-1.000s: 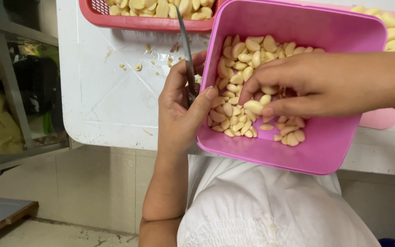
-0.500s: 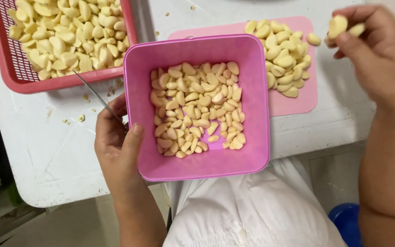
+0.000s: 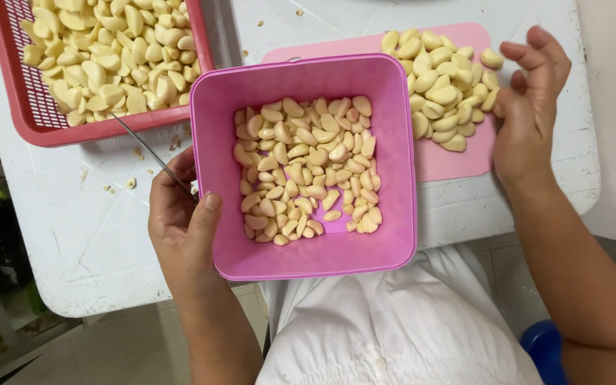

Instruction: Sorting and trimming peeled garlic cloves in a food preparation setting

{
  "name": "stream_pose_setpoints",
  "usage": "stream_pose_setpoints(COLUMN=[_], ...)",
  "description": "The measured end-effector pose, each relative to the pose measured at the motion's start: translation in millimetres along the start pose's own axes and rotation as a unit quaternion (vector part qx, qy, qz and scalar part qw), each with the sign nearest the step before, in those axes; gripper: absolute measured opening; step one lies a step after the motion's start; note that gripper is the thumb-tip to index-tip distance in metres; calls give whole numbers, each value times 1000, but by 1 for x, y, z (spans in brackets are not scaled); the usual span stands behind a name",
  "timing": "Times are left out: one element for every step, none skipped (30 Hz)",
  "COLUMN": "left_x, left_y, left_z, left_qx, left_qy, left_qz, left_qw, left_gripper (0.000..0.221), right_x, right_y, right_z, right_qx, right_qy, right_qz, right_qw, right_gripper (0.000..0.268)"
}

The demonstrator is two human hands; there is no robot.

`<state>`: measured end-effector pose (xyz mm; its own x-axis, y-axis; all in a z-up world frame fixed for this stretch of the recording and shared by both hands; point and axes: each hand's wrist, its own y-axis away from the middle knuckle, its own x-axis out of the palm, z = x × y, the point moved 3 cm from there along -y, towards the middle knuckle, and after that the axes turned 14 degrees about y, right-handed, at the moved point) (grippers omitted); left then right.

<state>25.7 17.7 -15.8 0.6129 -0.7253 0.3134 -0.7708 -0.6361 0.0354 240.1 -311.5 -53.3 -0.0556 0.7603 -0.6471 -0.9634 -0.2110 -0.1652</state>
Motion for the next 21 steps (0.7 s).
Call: stream_pose_setpoints(left_x=[3,5,7,6,5,5,5,7,8,6,4,4,3,3,3,2,2,2,1,1,0], left_y=[-1,0,0,0,0,0,0,1,0,1,2,1,0,0,0,0,0,0,0,0,0], left_z=[-2,-4,-6,-6,-6,-5,-8,-9,-10,-9,-7,-5,-4,-3,-3,-3,-3,-2,-1,0,0], left_qx=[1,1,0,2,-3,-5,-1,-10,-19,-19,-21,-22,-23,-18,-13,-14,-13,-13,-13,-8,-3], left_qy=[0,1,3,0,0,2,0,-4,-8,-9,0,10,11,5,0,0,-3,-6,-5,0,5], left_qz=[-3,1,5,-3,6,14,6,1,-5,-10,-9,-4,-6,-1,3,3,4,5,5,11,16], left_qw=[1000,1000,1000,1000,1000,1000,1000,1000,1000,1000,1000,1000,1000,1000,1000,1000,1000,1000,1000,1000,1000], left_gripper=[61,60,60,60,58,56,56,57,58,58,57,57,57,56,55,55,55,55,55,55,54], right_x=[-2,-1,0,1,3,5,6,6,6,7,7,5,7,8,10,12,14,16,15,16,18], right_y=[-3,-6,-9,-10,-11,-14,-12,-11,-10,-7,-5,-4,-2,1,3,3,3,3,4,5,6], right_z=[-2,-4,-5,-4,-1,2,8,11,14,19,23,26,32,37,41,31,22,13,25,37,49], right_qx=[-2,-15,-29,-32,-73,-116,-123,-102,-81,-83,-82,-81,-81,-43,-4,-5,-28,-52,-51,-22,8], right_qy=[-1,21,43,38,90,141,136,122,109,107,88,72,72,23,-26,-26,31,89,90,-36,-161], right_qz=[2,35,68,74,75,75,79,86,92,97,94,89,90,101,111,111,111,110,110,132,153], right_qw=[1000,999,996,996,990,980,980,984,986,986,988,990,990,994,993,993,993,989,989,990,975], right_gripper=[53,49,54,54,62,74,74,77,81,81,83,85,85,81,79,79,77,74,74,70,68])
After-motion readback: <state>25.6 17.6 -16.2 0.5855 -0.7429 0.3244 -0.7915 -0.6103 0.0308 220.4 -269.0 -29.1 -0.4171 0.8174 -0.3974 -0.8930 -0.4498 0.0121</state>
